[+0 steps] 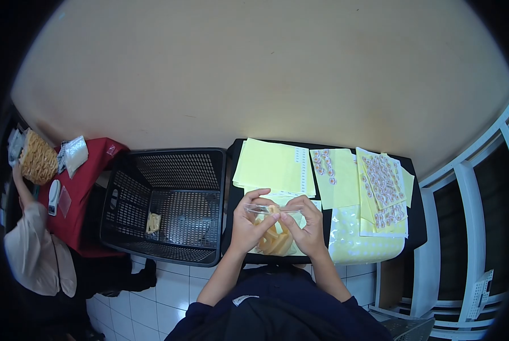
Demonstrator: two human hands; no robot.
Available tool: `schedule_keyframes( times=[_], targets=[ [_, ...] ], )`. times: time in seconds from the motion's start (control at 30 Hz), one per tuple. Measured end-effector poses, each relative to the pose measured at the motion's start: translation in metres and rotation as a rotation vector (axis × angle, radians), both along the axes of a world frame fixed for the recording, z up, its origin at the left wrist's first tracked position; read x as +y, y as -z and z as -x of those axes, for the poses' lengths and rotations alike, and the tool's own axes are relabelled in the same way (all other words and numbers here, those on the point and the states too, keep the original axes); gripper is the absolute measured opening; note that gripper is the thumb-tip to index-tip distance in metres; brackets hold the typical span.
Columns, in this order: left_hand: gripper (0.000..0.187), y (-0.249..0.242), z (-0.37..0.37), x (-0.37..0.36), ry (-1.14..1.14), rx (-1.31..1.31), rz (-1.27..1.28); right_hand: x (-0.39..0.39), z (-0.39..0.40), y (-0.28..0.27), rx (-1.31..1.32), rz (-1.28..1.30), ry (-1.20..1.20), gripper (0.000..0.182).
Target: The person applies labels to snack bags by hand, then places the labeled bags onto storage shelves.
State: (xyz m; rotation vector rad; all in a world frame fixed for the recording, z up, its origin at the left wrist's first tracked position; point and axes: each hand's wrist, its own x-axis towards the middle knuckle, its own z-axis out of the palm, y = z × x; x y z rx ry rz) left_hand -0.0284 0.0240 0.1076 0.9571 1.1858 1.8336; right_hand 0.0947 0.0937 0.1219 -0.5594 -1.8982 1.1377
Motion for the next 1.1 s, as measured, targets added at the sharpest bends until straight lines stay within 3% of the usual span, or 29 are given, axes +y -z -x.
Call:
schedule_keyframes(
  times=[0.33, 0.43, 0.5, 0.63, 0.73, 0.83, 0.93, 1.03, 1.1],
  targets=[
    [0.046, -0.009, 0.012, 0.002, -0.037, 0.134, 0.067, 0.001, 0.011, 0.019, 0.138, 0.106, -0.039, 0.013],
    [0.046, -0.005, 0.019, 0.003, 0.033, 0.059, 0.048, 0.001, 0.017, 0.021, 0.152, 0.238, -0.060, 0.012],
    [0.044, -0.009, 0.019, 0.005, 0.006, 0.082, 0.100, 0.001, 0.020, 0.024, 0.235, 0.463, -0.086, 0.009],
    [0.048, -0.004, 0.017, 0.010, -0.052, 0.105, 0.073, 0.007, 0.018, 0.027, 0.266, 0.471, -0.174, 0.006],
    [0.053, -0.006, 0.011, 0.017, -0.098, 0.126, 0.082, 0.011, 0.017, 0.033, 0.232, 0.499, -0.110, 0.005],
    [0.057, 0.004, 0.010, 0.023, -0.126, -0.025, -0.060, 0.014, 0.015, 0.036, 0.227, 0.444, -0.002, 0.003],
    [0.055, 0.009, 0.020, 0.020, -0.028, -0.078, -0.024, 0.019, 0.010, 0.044, 0.233, 0.466, -0.049, 0.010],
    [0.054, 0.009, 0.022, 0.019, 0.008, 0.074, 0.067, 0.020, 0.011, 0.038, 0.261, 0.394, -0.149, 0.022],
    [0.055, 0.007, 0.020, 0.017, -0.006, 0.089, 0.096, 0.021, 0.011, 0.036, 0.189, 0.564, -0.156, 0.031]
  ],
)
